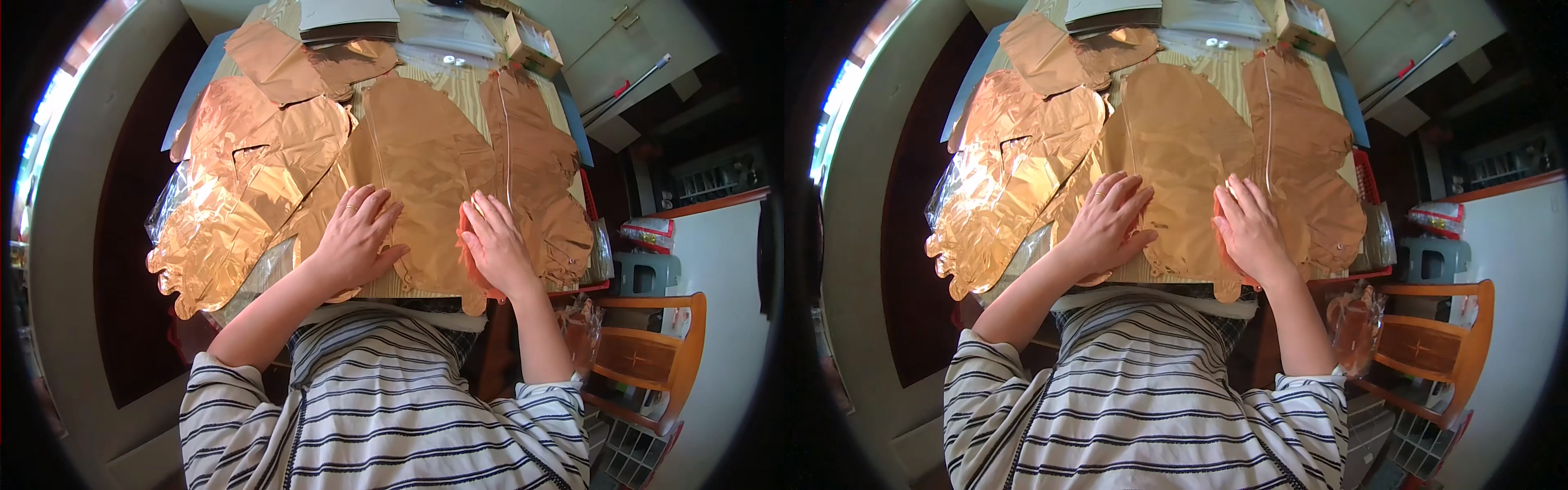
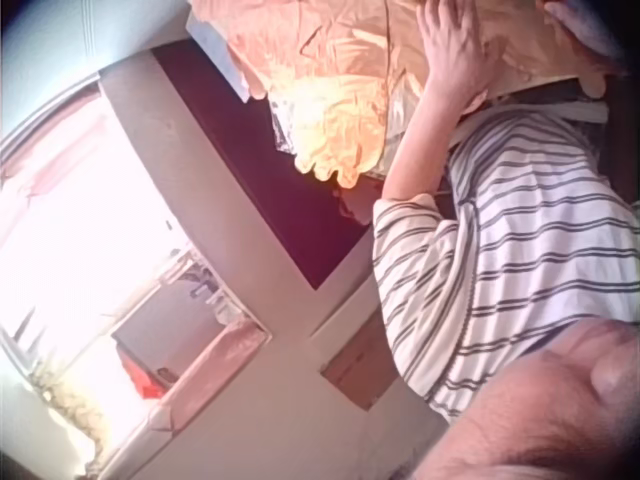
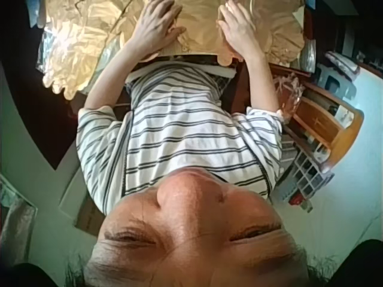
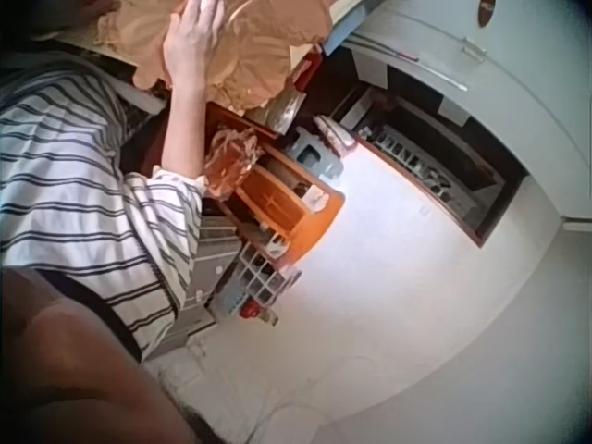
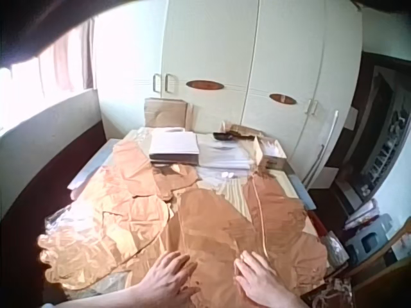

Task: Packaging foil balloons by folding them and placing them on cardboard backings.

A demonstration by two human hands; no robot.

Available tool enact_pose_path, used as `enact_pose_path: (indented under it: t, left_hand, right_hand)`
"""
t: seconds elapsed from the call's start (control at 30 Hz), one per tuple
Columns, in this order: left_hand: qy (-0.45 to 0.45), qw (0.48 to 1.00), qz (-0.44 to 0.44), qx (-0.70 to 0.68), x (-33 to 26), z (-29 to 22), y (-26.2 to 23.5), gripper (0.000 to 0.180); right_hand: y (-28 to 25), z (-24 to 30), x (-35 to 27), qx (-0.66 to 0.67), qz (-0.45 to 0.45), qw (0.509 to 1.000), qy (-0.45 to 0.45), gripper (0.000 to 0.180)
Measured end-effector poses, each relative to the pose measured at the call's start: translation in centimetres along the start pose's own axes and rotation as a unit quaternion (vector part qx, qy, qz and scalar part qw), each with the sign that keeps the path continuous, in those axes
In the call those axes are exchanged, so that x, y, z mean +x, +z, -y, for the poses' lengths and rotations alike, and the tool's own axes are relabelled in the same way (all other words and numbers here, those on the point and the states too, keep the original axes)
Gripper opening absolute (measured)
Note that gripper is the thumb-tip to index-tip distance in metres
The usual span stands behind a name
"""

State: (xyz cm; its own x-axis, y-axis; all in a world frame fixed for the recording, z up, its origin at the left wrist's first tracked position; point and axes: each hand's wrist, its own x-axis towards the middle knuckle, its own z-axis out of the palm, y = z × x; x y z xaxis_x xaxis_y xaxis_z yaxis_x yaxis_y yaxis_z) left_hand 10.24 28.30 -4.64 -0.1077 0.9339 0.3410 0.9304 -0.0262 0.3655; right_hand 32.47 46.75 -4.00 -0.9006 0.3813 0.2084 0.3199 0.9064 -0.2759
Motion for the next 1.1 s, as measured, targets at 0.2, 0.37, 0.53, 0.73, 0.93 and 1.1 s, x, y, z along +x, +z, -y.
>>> enact_pose_path:
  t: [0.2, 0.37, 0.53, 0.73, 0.93, 1.1]
  left_hand:
    - [-0.001, 1.0, -0.007, 0.005, -0.1, -0.2, -0.3, 0.062]
    - [0.002, 1.0, -0.01, -0.001, 0.6, -0.2, -0.6, 0.06]
    - [0.051, 0.997, -0.05, -0.001, 3.2, -0.2, 0.0, 0.059]
    - [0.052, 0.998, -0.036, 0.0, 4.9, -0.1, 2.0, 0.059]
    - [0.04, 0.999, -0.022, -0.014, 4.2, 0.5, 2.8, 0.061]
    - [0.044, 0.999, -0.021, -0.012, 4.0, 0.9, 3.2, 0.061]
  right_hand:
    - [0.1, -0.1, 0.1, -0.022, -0.004, 1.0, -0.022, 0.048]
    - [0.0, -0.2, 0.0, -0.027, -0.005, 0.999, -0.029, 0.049]
    - [0.1, -0.1, 0.1, -0.035, -0.008, 0.999, -0.032, 0.048]
    - [0.1, 0.0, -0.2, -0.034, -0.009, 0.999, -0.026, 0.049]
    - [-1.7, 1.4, -1.4, 0.027, -0.101, 0.994, -0.005, 0.04]
    - [-5.6, 4.7, -8.7, 0.089, -0.025, 0.97, 0.225, 0.037]
